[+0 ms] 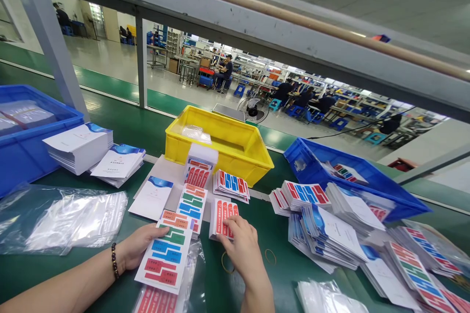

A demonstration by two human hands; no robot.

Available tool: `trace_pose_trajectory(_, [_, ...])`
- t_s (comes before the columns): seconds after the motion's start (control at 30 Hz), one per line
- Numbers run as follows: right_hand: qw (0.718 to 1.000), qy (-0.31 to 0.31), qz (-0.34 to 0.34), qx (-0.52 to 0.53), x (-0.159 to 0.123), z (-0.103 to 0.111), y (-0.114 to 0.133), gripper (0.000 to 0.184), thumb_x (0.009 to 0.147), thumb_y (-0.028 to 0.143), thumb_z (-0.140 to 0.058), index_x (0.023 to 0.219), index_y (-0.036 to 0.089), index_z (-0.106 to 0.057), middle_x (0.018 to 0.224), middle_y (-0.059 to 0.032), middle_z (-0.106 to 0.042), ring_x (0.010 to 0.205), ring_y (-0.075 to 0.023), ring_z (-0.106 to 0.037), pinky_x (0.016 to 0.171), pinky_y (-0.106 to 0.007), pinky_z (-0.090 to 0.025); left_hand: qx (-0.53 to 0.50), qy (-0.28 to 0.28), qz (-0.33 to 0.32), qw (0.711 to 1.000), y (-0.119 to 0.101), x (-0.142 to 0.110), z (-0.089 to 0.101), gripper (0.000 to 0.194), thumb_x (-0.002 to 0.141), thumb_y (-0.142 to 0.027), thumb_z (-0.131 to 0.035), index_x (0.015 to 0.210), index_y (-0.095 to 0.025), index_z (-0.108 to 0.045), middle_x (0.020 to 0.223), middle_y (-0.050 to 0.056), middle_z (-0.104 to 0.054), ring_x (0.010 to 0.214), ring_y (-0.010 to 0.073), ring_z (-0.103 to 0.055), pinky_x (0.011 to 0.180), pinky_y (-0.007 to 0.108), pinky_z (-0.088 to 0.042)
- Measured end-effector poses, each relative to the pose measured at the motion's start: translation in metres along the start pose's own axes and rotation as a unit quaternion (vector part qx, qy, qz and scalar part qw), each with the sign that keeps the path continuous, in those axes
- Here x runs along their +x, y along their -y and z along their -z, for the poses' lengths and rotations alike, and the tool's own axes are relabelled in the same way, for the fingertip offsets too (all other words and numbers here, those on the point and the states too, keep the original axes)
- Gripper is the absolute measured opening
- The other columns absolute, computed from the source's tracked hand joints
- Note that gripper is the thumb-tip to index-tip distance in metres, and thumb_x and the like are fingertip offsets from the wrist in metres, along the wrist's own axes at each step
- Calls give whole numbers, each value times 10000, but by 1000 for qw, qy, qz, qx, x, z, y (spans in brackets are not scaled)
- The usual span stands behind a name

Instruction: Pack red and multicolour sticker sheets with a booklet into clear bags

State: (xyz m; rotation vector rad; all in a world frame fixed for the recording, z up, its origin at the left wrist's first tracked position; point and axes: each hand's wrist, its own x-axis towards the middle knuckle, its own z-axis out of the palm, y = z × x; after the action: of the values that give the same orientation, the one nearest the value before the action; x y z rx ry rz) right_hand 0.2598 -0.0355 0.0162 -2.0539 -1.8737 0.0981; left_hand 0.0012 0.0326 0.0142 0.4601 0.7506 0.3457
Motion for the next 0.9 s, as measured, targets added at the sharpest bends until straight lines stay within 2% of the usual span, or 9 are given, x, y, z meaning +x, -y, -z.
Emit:
trace_pose_trajectory(0.07, [1000, -4, 10, 2, -1, -2, -5, 206, 793, 302, -491, 920, 227, -635, 1024, -58, -618, 984, -236, -554, 851, -404, -382, 2, -3, 5, 1000, -1, -1, -1, 360, 724, -265, -683, 978, -33, -577, 859, 152, -711, 800, 251, -681, 773, 346, -524])
trace_pose_trajectory(0.17, [999, -28, 34, -3, -1, -7, -15, 301, 775, 162, -411, 965, 210, -639, 1027, -63, -632, 961, -223, -574, 835, -398, -417, 5, -10, 5, 1000, -3, -2, -1, 307, 745, -253, -663, 954, -41, -587, 852, 142, -714, 791, 243, -682, 776, 345, -521])
trace_pose_trajectory(0.27, [989, -129, 69, -17, 0, -11, -12, 339, 772, 115, -389, 982, 196, -642, 1013, -80, -635, 908, -226, -590, 765, -383, -468, -5, 3, -4, 1000, -4, -2, -2, 284, 734, -252, -674, 928, -55, -605, 869, 129, -713, 799, 240, -680, 786, 337, -513])
trace_pose_trajectory(0.37, [949, -270, 160, 28, -1, -12, 17, 355, 814, 112, -438, 1117, 222, -586, 1041, -94, -602, 956, -234, -563, 791, -400, -471, -44, 13, -16, 999, -3, 1, -2, 314, 763, -311, -638, 945, -56, -616, 883, 133, -710, 801, 241, -679, 807, 343, -500])
trace_pose_trajectory(0.43, [919, -307, 232, 84, -3, -13, 46, 476, 799, 38, -461, 1229, 239, -499, 1060, -99, -574, 993, -227, -539, 809, -401, -462, -78, 14, -35, 996, 0, 4, -2, 340, 810, -348, -566, 968, -51, -617, 889, 140, -708, 804, 241, -677, 822, 354, -491])
trace_pose_trajectory(0.5, [905, -285, 299, 105, -7, -15, 73, 504, 782, 2, -475, 1237, 217, -485, 1031, -103, -584, 993, -229, -533, 807, -410, -453, -102, 23, -54, 993, 2, 8, -1, 353, 843, -351, -503, 981, -47, -617, 895, 144, -706, 834, 243, -670, 840, 358, -479])
trace_pose_trajectory(0.63, [901, -188, 378, 101, -13, -24, 102, 324, 786, 21, -462, 1066, 147, -566, 898, -100, -621, 864, -210, -553, 745, -400, -443, -126, 69, -65, 987, 2, 12, 1, 365, 851, -363, -467, 973, -57, -624, 923, 147, -697, 924, 259, -642, 868, 361, -457])
trace_pose_trajectory(0.77, [918, -111, 372, 84, -14, -32, 108, 234, 818, 55, -425, 963, 152, -580, 819, -78, -623, 797, -189, -547, 692, -357, -435, -117, 92, -60, 987, 0, 13, 4, 426, 810, -456, -505, 945, -72, -634, 951, 151, -687, 956, 280, -623, 868, 378, -450])
trace_pose_trajectory(0.9, [926, -53, 354, 121, -14, -31, 103, 165, 860, 197, -458, 961, 187, -588, 842, -72, -628, 859, -209, -537, 734, -367, -442, -34, 64, -123, 990, 5, 13, 8, 322, 683, -299, -701, 908, -77, -641, 918, 144, -694, 889, 275, -640, 833, 364, -458])
